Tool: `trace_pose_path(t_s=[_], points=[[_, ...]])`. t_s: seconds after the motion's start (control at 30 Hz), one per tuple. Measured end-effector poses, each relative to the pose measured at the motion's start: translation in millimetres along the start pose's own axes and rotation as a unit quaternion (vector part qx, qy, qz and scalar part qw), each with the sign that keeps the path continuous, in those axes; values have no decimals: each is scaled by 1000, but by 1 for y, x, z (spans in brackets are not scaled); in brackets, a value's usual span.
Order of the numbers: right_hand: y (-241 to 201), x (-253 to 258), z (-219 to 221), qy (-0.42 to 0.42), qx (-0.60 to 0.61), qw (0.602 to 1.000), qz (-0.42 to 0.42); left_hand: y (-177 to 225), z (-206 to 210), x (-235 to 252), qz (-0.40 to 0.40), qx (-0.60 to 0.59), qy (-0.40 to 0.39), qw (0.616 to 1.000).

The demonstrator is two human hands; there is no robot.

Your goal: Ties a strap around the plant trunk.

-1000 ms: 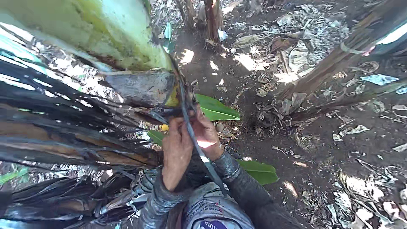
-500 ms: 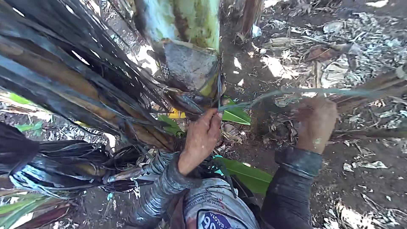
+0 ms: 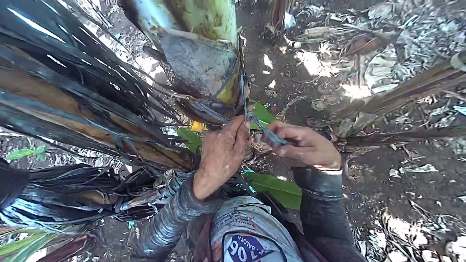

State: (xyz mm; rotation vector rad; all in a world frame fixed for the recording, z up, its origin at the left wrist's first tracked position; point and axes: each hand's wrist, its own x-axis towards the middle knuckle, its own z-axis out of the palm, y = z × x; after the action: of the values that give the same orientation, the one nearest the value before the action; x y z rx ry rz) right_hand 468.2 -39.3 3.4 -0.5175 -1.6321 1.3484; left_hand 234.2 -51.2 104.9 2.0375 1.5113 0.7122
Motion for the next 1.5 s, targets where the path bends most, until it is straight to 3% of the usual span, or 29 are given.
trace_pose_path(t_s=[0.1,0.17,0.23,0.3,0.5,0.6,0.67,0.77,0.87,0.93,1.03,1.1,1.2,1.27,1.33,1.5], points=[[-9,17,10,96,182,964,-170,8,-2,5,30,30,8,999],[-18,46,16,170,353,893,-220,15,-5,7,58,60,20,996],[-35,86,9,189,489,828,-199,23,-8,11,82,98,39,991],[-44,130,-8,197,555,798,-127,30,-13,12,87,133,51,986],[-7,240,-41,347,357,867,19,14,-38,-5,57,154,76,984],[1,284,-40,412,227,880,58,1,-42,4,-23,23,16,999],[2,274,-43,410,201,888,57,-6,-42,-4,-103,-121,-45,986],[-14,224,-41,360,299,884,-4,-4,-38,-26,-93,-188,-33,977],[-19,186,-43,340,272,900,25,-9,-31,-21,-49,-143,-16,988],[1,218,-40,383,183,904,60,-13,-29,-20,-59,-99,-25,993],[6,280,-41,403,21,910,101,-6,-47,-6,6,105,-59,993],[12,273,-46,412,78,905,80,12,-67,4,85,280,-83,952],[-20,237,-54,369,199,908,-19,50,-92,29,233,467,-49,851],[-63,197,-33,314,130,935,-100,73,-96,60,263,503,-37,822],[-92,151,0,289,-48,941,-168,94,-96,89,232,487,-85,838],[-90,92,27,331,-269,880,-210,110,-78,130,214,434,-258,836]])
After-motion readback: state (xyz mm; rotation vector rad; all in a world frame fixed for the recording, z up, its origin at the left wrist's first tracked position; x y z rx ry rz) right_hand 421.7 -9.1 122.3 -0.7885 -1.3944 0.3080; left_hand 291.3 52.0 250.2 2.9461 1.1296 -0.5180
